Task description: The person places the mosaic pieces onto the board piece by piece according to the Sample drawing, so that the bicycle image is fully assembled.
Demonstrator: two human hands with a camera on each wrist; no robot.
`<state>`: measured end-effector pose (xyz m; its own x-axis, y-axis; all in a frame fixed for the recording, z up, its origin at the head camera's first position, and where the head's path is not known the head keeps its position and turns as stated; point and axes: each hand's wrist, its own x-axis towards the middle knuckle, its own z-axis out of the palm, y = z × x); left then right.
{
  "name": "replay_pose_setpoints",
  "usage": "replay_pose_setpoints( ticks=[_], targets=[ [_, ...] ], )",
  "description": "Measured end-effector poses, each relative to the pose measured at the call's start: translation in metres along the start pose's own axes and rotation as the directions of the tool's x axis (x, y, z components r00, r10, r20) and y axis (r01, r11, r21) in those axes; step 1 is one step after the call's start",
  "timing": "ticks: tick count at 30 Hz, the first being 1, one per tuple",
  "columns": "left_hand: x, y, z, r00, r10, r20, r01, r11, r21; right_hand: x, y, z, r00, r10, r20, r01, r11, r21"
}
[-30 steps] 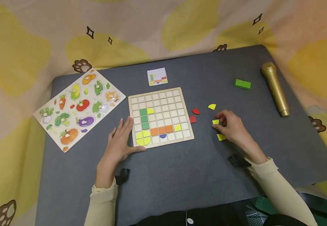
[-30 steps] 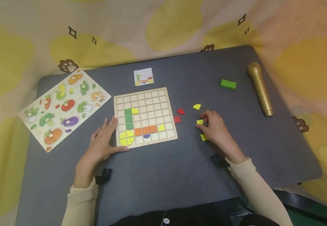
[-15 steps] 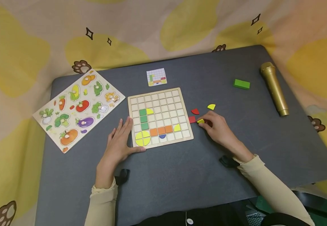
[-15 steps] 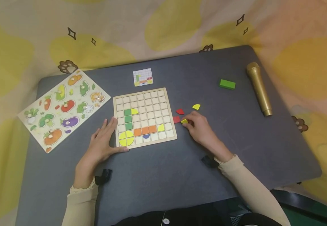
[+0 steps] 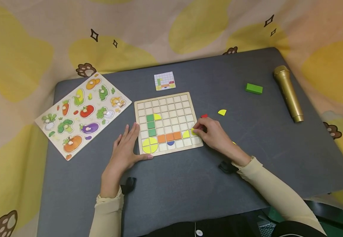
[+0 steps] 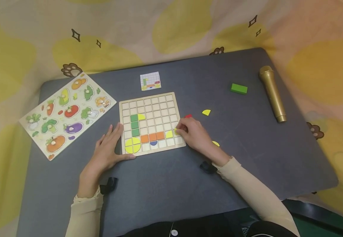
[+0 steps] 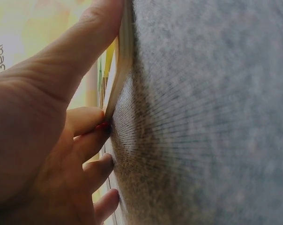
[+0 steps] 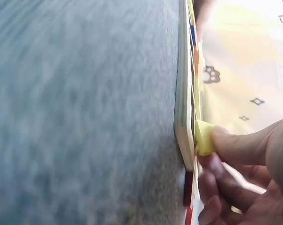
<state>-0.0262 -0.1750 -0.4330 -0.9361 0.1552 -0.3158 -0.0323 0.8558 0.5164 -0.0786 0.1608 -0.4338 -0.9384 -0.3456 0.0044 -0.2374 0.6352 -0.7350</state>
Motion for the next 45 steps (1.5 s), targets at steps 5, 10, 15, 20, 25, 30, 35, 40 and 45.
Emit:
replay_pose_setpoints(
  ticks=[5,10,15,20,25,30,35,40,45],
  targets=[
    [0.0,-0.001,0.0,1.0,0.0,-0.001,0.0,1.0,0.0,0.003,-0.002,0.004,1.0,0.005,-0.001,-0.005,0.998,-0.055],
    [0.0,0.0,-0.001,1.0,0.0,0.002,0.0,1.0,0.0,0.004,-0.005,0.004,1.0,0.023,-0.002,-0.023,0.996,-0.086],
    [-0.001,0.0,-0.001,1.0,-0.004,0.005,0.004,1.0,0.001,0.004,-0.005,0.001,0.999,0.042,0.013,-0.041,0.995,-0.089],
    [0.0,0.0,0.001,1.0,-0.006,0.004,0.006,1.0,-0.003,0.006,0.002,-0.01,0.998,0.065,-0.018,-0.067,0.994,-0.091],
    [0.0,0.0,0.0,1.0,-0.007,0.004,0.007,1.0,0.003,0.008,0.013,-0.03,0.991,0.123,-0.049,-0.127,0.986,-0.109],
    [0.0,0.0,0.001,1.0,-0.007,0.005,0.007,1.0,0.006,0.008,0.024,-0.05,0.972,0.223,-0.069,-0.23,0.963,-0.138],
    [-0.001,-0.001,0.001,1.0,-0.006,0.003,0.006,1.0,0.005,0.007,0.033,-0.061,0.961,0.273,-0.043,-0.276,0.945,-0.175],
    [-0.001,-0.001,0.001,1.0,0.0,0.002,0.0,1.0,0.005,0.006,0.039,-0.065,0.969,0.241,-0.053,-0.247,0.953,-0.176],
    [-0.001,0.0,0.0,1.0,0.002,-0.001,-0.002,1.0,0.002,0.009,0.042,-0.064,0.97,0.24,-0.041,-0.244,0.956,-0.164]
  ],
)
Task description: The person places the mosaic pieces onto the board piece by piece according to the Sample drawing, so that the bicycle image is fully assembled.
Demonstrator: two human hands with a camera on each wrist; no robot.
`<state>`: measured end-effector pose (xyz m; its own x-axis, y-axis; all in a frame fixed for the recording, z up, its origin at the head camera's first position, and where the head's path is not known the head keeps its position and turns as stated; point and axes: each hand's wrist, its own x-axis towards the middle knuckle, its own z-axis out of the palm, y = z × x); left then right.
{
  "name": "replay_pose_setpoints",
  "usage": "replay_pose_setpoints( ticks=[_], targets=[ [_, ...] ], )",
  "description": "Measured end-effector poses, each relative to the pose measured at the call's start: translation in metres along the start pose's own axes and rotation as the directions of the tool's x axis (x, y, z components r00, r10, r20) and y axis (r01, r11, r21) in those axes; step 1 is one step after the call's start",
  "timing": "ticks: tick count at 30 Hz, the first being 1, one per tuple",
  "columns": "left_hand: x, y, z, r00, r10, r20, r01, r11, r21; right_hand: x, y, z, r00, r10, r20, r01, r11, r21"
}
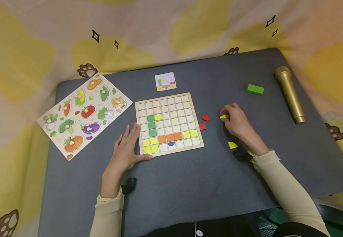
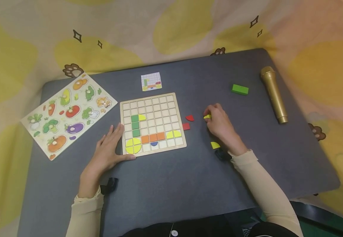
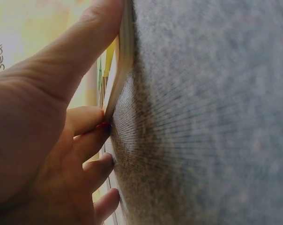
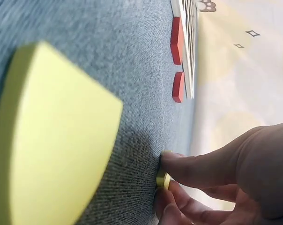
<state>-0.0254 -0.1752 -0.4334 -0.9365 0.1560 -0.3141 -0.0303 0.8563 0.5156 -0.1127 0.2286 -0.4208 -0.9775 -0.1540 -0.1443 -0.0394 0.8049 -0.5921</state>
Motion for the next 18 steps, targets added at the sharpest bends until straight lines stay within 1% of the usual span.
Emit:
replay_pose_setpoints(
  ticks=[4,10,13,15,18],
  targets=[
    [0.0,0.0,0.0,1.0,-0.003,0.001,0.003,1.0,0.001,0.0,0.0,0.0,1.0,0.012,0.021,-0.012,1.0,0.002],
    [0.0,0.0,0.0,1.0,-0.004,0.004,0.004,1.0,-0.001,-0.004,-0.003,0.003,0.999,0.003,0.034,-0.003,1.0,-0.006],
    [0.001,-0.001,0.001,1.0,-0.003,0.001,0.003,1.0,0.003,-0.009,-0.009,0.008,0.999,-0.029,0.038,0.028,0.999,0.014],
    [0.001,-0.001,0.001,1.0,-0.003,0.001,0.003,1.0,0.006,-0.013,-0.015,0.011,0.997,-0.066,0.033,0.065,0.997,0.032],
    [0.001,-0.001,0.0,1.0,-0.004,0.001,0.004,1.0,0.006,-0.019,-0.024,0.017,0.993,-0.115,0.01,0.114,0.991,0.064]
  ],
)
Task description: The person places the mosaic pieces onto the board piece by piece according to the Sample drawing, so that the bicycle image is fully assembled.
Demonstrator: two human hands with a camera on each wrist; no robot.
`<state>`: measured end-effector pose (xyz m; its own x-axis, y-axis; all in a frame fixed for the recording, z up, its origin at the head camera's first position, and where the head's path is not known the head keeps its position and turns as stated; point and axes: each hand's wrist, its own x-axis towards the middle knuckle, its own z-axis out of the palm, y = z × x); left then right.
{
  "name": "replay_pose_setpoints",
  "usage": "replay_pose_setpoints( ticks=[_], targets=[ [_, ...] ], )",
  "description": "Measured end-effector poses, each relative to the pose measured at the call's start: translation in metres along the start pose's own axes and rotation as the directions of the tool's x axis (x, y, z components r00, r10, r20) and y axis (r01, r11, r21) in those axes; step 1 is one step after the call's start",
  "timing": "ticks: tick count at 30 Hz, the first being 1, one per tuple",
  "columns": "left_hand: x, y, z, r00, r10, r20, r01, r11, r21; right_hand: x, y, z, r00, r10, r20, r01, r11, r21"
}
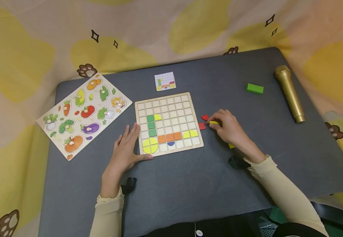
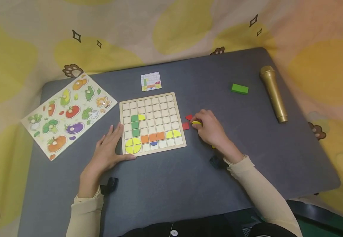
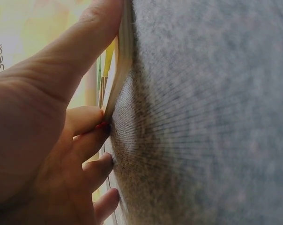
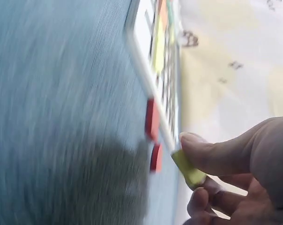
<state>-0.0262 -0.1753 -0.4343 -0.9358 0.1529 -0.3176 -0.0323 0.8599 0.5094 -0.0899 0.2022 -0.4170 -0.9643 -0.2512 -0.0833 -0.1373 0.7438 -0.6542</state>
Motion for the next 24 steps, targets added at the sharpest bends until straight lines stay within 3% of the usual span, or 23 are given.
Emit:
replay_pose_setpoints(
  ticks=[5,10,15,20,24],
  targets=[
    [0.001,0.0,0.0,1.0,-0.004,0.009,0.004,1.0,-0.002,-0.008,-0.018,0.011,0.999,-0.046,-0.026,0.048,0.995,0.092],
    [0.0,-0.001,0.001,1.0,-0.004,0.007,0.004,1.0,0.001,-0.014,-0.03,0.025,0.994,-0.11,0.006,0.107,0.978,0.177],
    [0.001,-0.001,0.001,1.0,-0.001,0.007,0.001,1.0,-0.001,-0.017,-0.033,0.039,0.985,-0.17,0.04,0.161,0.972,0.169],
    [0.001,-0.001,0.001,1.0,0.001,0.002,-0.001,1.0,-0.001,-0.018,-0.038,0.051,0.991,-0.12,0.056,0.109,0.98,0.165],
    [0.0,-0.002,0.0,1.0,0.01,-0.007,-0.01,1.0,-0.005,-0.017,-0.04,0.058,0.993,-0.116,0.032,0.112,0.988,0.108]
  ],
)
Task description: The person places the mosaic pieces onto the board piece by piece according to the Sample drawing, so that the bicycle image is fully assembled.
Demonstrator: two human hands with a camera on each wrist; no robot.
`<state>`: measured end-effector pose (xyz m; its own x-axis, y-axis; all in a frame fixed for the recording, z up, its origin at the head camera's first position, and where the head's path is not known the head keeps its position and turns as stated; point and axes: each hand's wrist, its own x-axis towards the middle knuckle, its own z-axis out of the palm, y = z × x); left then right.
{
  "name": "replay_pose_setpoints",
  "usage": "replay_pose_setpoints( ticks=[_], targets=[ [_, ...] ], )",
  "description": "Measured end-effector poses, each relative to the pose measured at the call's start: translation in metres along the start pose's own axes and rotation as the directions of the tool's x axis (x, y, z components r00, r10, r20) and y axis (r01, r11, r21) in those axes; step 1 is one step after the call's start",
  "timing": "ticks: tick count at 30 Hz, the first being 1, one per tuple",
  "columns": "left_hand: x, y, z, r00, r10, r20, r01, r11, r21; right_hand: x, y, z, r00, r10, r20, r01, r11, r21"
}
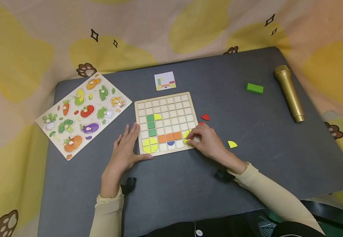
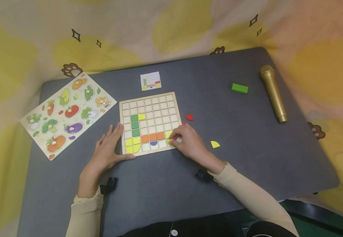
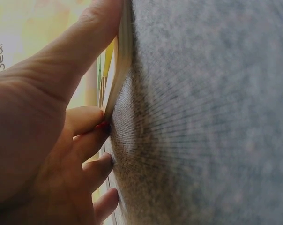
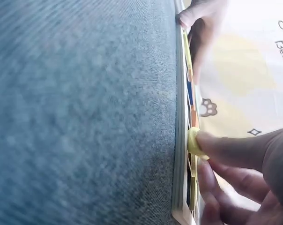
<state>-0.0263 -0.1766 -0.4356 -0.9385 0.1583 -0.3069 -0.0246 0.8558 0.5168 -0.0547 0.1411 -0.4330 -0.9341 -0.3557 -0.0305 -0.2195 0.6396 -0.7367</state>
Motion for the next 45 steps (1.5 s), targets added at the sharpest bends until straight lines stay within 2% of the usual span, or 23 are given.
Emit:
replay_pose_setpoints(
  ticks=[6,15,20,24,30,38,45],
  targets=[
    [0.0,0.0,0.0,1.0,0.003,-0.001,-0.003,1.0,-0.004,0.004,-0.001,0.0,0.999,0.027,-0.047,-0.03,0.997,-0.071],
    [0.0,0.0,0.0,1.0,-0.003,0.005,0.003,1.0,-0.004,0.0,0.006,-0.009,0.993,0.117,-0.016,-0.118,0.991,-0.07],
    [-0.001,0.001,-0.001,1.0,-0.005,0.004,0.005,1.0,0.0,-0.014,0.023,-0.03,0.983,0.181,0.01,-0.18,0.981,-0.074],
    [-0.001,0.001,-0.002,1.0,0.0,0.004,0.0,1.0,0.002,-0.032,0.037,-0.051,0.972,0.234,0.015,-0.231,0.965,-0.125],
    [-0.002,0.001,-0.002,1.0,-0.004,0.007,0.004,1.0,0.007,-0.056,0.046,-0.079,0.962,0.275,0.01,-0.269,0.947,-0.175],
    [-0.001,0.002,-0.002,1.0,-0.006,0.006,0.006,1.0,-0.001,-0.062,0.045,-0.07,0.968,0.242,-0.072,-0.251,0.954,-0.162],
    [0.0,0.002,-0.001,1.0,-0.004,0.009,0.003,1.0,0.003,-0.064,0.038,-0.064,0.966,0.254,-0.041,-0.257,0.951,-0.171]
  ],
)
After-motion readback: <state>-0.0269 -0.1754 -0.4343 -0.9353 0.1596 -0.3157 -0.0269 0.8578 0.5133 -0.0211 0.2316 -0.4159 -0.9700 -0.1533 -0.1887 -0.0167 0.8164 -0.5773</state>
